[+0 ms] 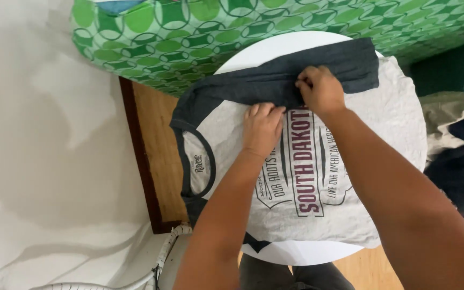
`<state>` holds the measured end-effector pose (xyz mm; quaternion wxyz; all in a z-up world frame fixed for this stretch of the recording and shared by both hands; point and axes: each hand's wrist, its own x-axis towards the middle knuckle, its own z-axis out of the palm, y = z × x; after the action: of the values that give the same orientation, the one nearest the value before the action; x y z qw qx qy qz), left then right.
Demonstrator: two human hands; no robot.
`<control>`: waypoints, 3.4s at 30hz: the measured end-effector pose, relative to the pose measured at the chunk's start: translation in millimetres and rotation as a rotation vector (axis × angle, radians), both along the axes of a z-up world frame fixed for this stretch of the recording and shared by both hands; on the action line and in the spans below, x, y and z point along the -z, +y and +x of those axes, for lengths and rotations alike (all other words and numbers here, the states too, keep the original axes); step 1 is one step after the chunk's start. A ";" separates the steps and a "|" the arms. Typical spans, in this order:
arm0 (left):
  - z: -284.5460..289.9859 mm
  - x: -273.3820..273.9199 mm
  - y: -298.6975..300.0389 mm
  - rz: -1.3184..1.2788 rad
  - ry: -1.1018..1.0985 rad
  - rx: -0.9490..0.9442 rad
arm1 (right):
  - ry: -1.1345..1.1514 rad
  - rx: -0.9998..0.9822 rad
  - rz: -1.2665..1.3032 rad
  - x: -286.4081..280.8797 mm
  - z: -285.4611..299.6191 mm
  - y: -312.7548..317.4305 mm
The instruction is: The person folds a gray t-shirt with black sleeves, a white checkered shirt, a black t-shirt, and a navy blue t-shirt on a white round table. Each garment is smoothed, folded into a compact rectangle, and then placed onto a stack on a nearby green patterned surface.
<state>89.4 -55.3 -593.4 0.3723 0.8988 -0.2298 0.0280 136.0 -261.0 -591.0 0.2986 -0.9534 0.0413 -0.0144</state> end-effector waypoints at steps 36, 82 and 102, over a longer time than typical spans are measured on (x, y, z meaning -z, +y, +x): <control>-41.8 23.2 -11.3 0.265 0.114 -0.036 | 0.181 0.234 -0.260 -4.8 -137.4 -157.8; -95.9 -8.1 58.8 0.223 -0.144 -0.129 | -0.091 -0.277 -0.130 -23.7 -165.1 39.6; -75.0 -9.9 111.1 0.289 -0.183 -0.085 | -0.228 -0.301 -0.134 1.2 -145.2 58.8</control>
<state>14.4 55.8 -583.6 0.2153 0.9455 -0.2262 0.0921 -9.1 -202.1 -592.2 0.2359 -0.9588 -0.1367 -0.0803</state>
